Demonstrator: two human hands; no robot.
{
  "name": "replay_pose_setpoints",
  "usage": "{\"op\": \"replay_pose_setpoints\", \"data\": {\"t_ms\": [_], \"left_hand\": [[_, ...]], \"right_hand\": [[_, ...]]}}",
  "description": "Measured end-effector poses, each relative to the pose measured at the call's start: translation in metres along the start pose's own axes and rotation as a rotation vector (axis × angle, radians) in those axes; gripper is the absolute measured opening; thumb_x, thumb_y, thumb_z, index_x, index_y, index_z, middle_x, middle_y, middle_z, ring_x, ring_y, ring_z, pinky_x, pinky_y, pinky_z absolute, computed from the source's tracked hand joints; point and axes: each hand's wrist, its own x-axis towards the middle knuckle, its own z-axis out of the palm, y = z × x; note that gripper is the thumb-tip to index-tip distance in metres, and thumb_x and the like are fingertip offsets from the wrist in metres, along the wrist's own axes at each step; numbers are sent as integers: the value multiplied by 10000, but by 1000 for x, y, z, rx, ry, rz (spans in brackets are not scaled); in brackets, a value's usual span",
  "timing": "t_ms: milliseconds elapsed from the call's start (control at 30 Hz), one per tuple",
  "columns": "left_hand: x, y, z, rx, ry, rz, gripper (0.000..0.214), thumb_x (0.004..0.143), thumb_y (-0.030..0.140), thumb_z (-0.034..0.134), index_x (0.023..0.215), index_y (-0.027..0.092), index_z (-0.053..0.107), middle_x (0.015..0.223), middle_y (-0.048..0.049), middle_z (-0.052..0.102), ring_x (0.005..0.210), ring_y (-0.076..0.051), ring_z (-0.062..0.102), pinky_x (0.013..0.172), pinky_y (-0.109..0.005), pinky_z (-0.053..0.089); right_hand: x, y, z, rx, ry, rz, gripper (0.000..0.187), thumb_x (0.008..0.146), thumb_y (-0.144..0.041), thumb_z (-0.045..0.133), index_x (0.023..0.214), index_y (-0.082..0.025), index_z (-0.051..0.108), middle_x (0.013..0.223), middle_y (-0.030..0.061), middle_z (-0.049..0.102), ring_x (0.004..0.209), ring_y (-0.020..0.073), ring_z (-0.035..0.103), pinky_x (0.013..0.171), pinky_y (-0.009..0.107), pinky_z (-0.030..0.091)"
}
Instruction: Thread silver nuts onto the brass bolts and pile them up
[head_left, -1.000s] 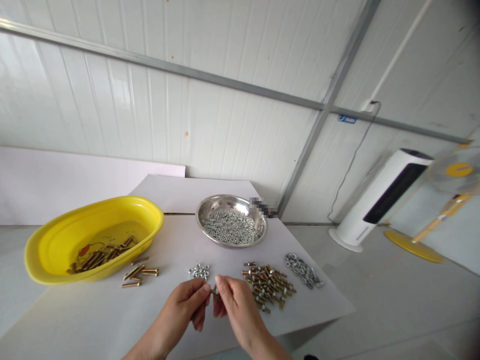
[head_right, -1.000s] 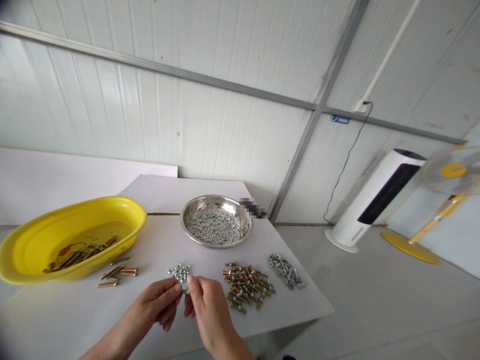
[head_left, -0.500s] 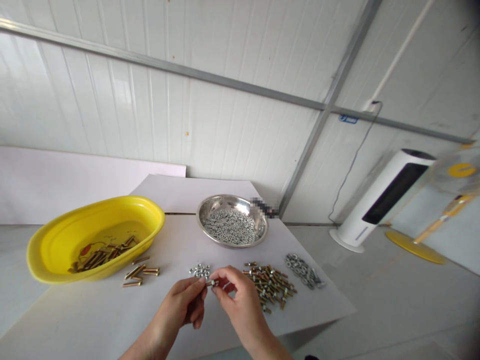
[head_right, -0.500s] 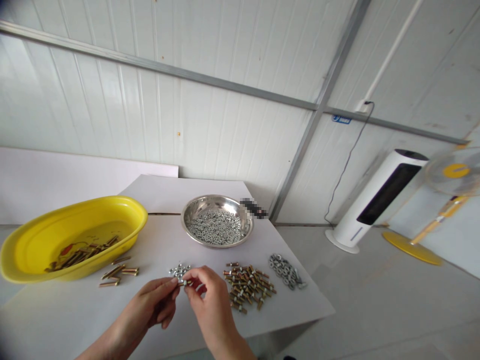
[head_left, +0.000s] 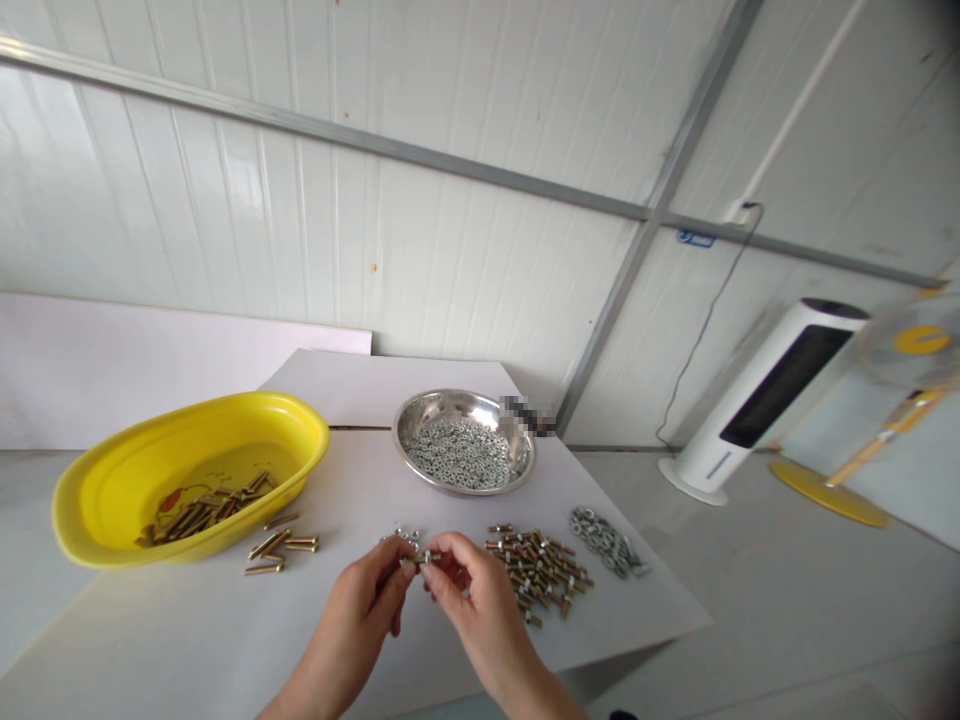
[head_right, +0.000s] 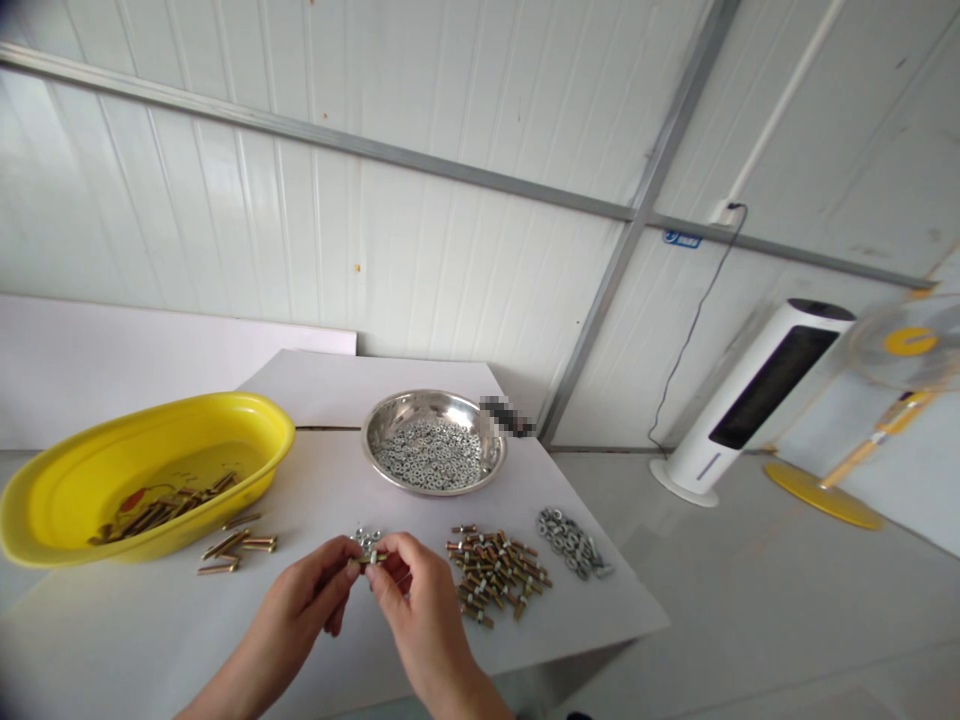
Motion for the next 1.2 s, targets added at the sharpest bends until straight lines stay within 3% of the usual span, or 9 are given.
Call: {"op": "replay_pose_setpoints", "data": {"t_ms": [267, 400, 500, 567, 667, 733, 867, 1033, 1200], "left_hand": [[-6, 12, -1, 230, -52, 142, 219, 999, 325, 414, 887, 236, 579, 689, 3, 634, 609, -169, 562, 623, -234, 399], [-8, 9, 1, 267, -107, 158, 217, 1008, 324, 396, 929, 242, 580, 752, -18, 676, 660, -179, 585, 647, -234, 402], [-9, 9, 3, 254, -113, 159, 222, 1009, 329, 399, 886, 243, 563, 749, -10, 678, 650, -167, 581, 645, -227, 399], [-9, 11, 4, 228, -87, 136, 243, 1008, 347, 402, 844, 239, 545, 684, 9, 639, 606, -159, 562, 608, -224, 388], [-8, 12, 4, 154, -39, 73, 286, 1008, 379, 384, 811, 230, 530, 545, 44, 541, 528, -156, 522, 554, -229, 368], [-6, 11, 4, 72, -18, 33, 310, 1003, 394, 387, 784, 223, 525, 494, 54, 523, 499, -153, 511, 551, -233, 370], [-2, 3, 5, -136, -26, -54, 348, 976, 444, 433, 735, 210, 525, 445, 46, 551, 448, -143, 494, 524, -234, 355], [-1, -2, 7, -225, -69, -78, 370, 962, 485, 453, 747, 199, 547, 428, 45, 562, 422, -134, 475, 519, -231, 343], [-2, 5, 4, -136, -48, -25, 371, 971, 465, 450, 723, 205, 543, 448, 35, 572, 478, -149, 503, 582, -244, 380]], "right_hand": [[-4, 4, 3, 68, -18, 110, 518, 990, -535, 426, 615, -191, 515, 510, -30, 508, 485, 116, 505, 504, 210, 392], [-4, 10, 6, 244, -80, 267, 634, 941, -672, 372, 502, -214, 374, 403, -30, 459, 340, 84, 406, 374, 190, 296], [-3, 10, 3, 294, -112, 306, 703, 943, -701, 289, 503, -184, 471, 425, 0, 511, 348, 94, 456, 379, 190, 338], [-2, 6, -2, 239, -50, 216, 629, 967, -641, 338, 687, -150, 615, 540, 17, 598, 461, 122, 556, 458, 204, 419], [-1, -2, -8, 149, 28, 55, 292, 941, -454, 564, 991, -181, 653, 837, 41, 698, 730, 164, 657, 623, 232, 501], [1, -5, -10, 101, 38, 4, 186, 856, -275, 683, 1026, -202, 662, 965, 44, 710, 818, 179, 671, 685, 244, 521], [4, -3, -8, 27, 57, -20, 280, 729, -32, 672, 939, -216, 699, 939, 14, 723, 763, 164, 677, 666, 236, 529], [6, 3, -9, 28, 72, -3, 202, 736, -48, 685, 867, -198, 718, 841, 12, 735, 723, 170, 666, 678, 248, 523], [2, 0, -10, 83, 3, 12, 114, 831, -228, 702, 935, -186, 682, 817, 23, 718, 740, 178, 658, 667, 243, 500]]}}
